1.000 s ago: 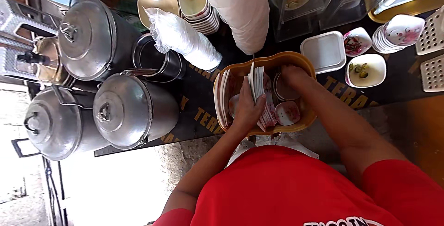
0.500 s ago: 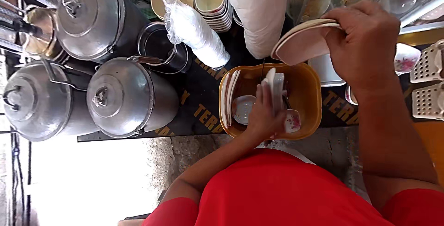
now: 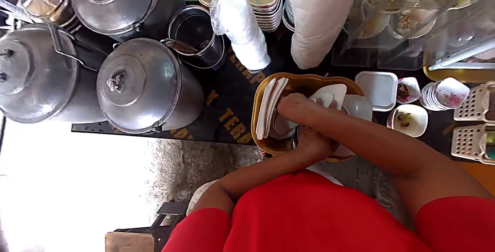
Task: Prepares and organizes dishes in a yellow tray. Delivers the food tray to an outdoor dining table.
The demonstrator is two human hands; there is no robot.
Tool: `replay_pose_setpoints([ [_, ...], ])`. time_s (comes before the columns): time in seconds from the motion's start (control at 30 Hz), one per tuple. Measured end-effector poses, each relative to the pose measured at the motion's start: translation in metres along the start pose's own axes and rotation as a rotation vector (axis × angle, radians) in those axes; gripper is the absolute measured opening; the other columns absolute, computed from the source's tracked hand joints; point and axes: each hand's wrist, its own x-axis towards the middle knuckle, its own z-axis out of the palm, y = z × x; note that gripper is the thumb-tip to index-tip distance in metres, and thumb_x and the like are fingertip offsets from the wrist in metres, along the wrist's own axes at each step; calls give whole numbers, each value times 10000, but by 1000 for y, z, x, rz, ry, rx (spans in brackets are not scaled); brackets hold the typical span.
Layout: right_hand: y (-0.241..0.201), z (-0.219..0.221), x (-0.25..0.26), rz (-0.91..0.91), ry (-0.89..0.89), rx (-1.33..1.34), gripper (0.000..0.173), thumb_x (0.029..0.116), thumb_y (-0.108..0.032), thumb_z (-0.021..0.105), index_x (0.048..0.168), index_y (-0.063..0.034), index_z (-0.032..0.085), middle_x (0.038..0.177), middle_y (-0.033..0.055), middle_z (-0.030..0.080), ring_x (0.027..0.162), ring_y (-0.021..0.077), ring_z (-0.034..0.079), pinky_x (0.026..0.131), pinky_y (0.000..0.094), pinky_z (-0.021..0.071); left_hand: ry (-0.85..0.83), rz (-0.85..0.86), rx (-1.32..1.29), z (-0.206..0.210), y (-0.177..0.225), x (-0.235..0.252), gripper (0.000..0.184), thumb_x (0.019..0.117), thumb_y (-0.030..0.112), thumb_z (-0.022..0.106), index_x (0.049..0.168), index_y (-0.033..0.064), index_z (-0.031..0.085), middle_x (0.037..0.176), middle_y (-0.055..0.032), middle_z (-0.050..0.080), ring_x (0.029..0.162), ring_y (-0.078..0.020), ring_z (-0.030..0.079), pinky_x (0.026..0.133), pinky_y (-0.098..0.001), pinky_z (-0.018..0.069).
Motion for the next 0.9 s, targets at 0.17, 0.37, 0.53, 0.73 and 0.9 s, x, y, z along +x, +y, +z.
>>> replay_pose_setpoints([
  [0.17, 16, -13, 12, -98, -127, 69, 216, 1021, -60, 586, 1127, 117, 650, 1181, 297, 643, 1189, 468, 602, 995, 616, 468, 52, -92, -92, -11, -6, 5, 406, 996, 270, 641, 1219, -69, 657, 1251, -284, 630, 1267, -425, 559, 1075, -540, 438],
  [0.37, 85, 8, -100, 108, 662, 486, 361, 1053, -155, 547, 1377, -11, 615, 1402, 221, 595, 1310, 356, 578, 1105, 512, 468, 83, -104, -231, -20, -23, 7, 828, 948, 173, 660, 1643, 83, 219, 1700, -233, 120, 1449, -406, 404, 1081, -529, 460],
  [0.53, 132, 133, -168, 825, 435, 824, 620, 1096, -471, 403, 1313, 75, 599, 1221, 368, 623, 1172, 540, 593, 984, 734, 416, 77, -108, -232, -32, -35, 5, 871, 977, 188, 647, 1660, 89, 116, 1708, -215, 102, 1356, -392, 512, 1003, -528, 513],
  [0.73, 64, 120, -162, 911, 598, 887, 527, 1113, -333, 403, 1198, 127, 646, 1258, 365, 595, 1226, 516, 561, 1032, 668, 415, 101, -63, -252, -35, -42, 4, 838, 994, 193, 648, 1645, 41, 141, 1670, -273, 186, 1461, -388, 401, 1120, -517, 440],
  [0.9, 51, 101, -143, 417, 598, 1200, 389, 1079, -190, 397, 1256, 22, 671, 1244, 227, 656, 1074, 328, 665, 938, 533, 531, 139, -77, -276, -26, -35, 7, 1001, 948, 497, 688, 1650, 49, 131, 1678, -279, 157, 1528, -388, 290, 1188, -547, 347],
])
